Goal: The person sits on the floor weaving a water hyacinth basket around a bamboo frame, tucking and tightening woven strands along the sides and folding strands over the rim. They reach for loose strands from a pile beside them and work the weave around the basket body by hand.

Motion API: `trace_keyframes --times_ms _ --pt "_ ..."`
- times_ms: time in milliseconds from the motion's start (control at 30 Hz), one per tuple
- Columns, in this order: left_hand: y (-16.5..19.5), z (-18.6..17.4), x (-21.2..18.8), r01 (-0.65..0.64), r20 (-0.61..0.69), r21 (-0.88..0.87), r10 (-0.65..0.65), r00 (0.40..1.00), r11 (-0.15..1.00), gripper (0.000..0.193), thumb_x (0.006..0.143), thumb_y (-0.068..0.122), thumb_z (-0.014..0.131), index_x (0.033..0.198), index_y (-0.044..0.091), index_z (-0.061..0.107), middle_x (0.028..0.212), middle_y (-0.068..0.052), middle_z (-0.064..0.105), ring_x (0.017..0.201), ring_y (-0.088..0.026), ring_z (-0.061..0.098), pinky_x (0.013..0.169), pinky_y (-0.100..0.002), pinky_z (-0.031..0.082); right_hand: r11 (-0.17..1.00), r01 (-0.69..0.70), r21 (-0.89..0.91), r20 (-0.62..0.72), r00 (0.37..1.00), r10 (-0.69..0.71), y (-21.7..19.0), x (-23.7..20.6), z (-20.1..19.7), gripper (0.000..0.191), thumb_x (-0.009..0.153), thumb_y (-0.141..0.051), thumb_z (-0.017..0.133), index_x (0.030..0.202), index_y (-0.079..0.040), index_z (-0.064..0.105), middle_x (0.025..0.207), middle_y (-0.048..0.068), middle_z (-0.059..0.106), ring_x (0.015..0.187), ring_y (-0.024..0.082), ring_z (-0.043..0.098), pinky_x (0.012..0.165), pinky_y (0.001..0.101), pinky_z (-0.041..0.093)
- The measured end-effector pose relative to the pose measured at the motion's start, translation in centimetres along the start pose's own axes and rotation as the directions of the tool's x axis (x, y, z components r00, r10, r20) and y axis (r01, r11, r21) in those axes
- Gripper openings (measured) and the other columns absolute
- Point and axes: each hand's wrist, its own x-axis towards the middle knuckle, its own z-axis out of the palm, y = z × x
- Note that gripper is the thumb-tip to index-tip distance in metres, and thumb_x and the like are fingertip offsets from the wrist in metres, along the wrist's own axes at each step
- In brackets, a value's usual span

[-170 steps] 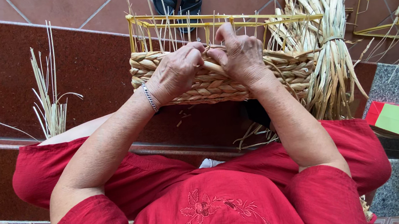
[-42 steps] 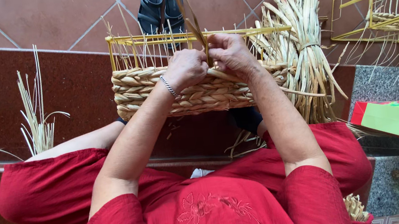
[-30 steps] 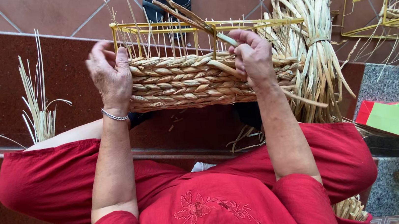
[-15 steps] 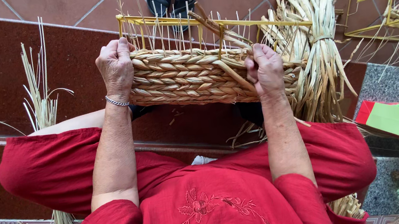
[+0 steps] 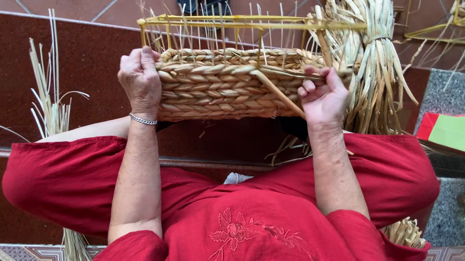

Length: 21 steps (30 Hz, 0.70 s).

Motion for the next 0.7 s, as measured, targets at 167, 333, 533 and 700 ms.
trace_keyframes --times_ms 167,333,533,700 --pt "1.9 0.1 0.3 -0.081 -0.088 -0.096 0.073 0.993 0.992 0.023 0.102 0.012 0.063 0.122 0.001 0.062 0.102 -0.01 0.066 0.092 -0.022 0.063 0.083 -0.037 0.054 0.984 0.119 -0.134 0.352 0.934 -0.065 -0.2 -0.8 -2.8 0.026 0.106 -0.032 0.066 0.092 -0.012 0.06 0.066 0.0 0.055 0.054 0.013 0.045 0.053 0.0298 0.039" --pt "6.1 0.5 0.5 -0.468 -0.221 0.299 0.538 0.814 0.831 0.029 0.093 0.006 0.069 0.12 0.0 0.059 0.111 -0.015 0.064 0.107 -0.028 0.061 0.095 -0.041 0.052 0.957 0.183 -0.225 0.419 0.905 -0.074 -0.2 0.4 -4.5 0.02 0.107 -0.029 0.067 0.114 -0.011 0.071 0.063 -0.004 0.054 0.053 0.009 0.047 0.051 0.0266 0.041" --pt "11.7 8.2 -1.0 -0.651 0.387 -0.166 0.656 0.648 0.741 0.014 0.092 0.013 0.079 0.093 0.001 0.071 0.085 -0.013 0.069 0.084 -0.027 0.064 0.071 -0.039 0.055 0.84 0.498 -0.217 0.358 0.841 -0.406 -1.5 -1.5 -7.0 0.02 0.114 -0.028 0.055 0.117 -0.008 0.057 0.102 0.016 0.074 0.076 0.021 0.067 0.072 0.0333 0.056" --pt "15.3 13.3 -0.4 -0.614 0.815 0.268 0.166 0.556 0.743 0.009 0.088 0.016 0.076 0.088 0.007 0.073 0.084 -0.015 0.073 0.081 -0.027 0.072 0.067 -0.04 0.059 0.84 0.388 -0.38 0.278 0.914 -0.296 -2.9 -2.7 -8.0 0.03 0.111 -0.03 0.051 0.123 -0.004 0.062 0.117 0.016 0.075 0.101 0.021 0.074 0.09 0.0374 0.062"
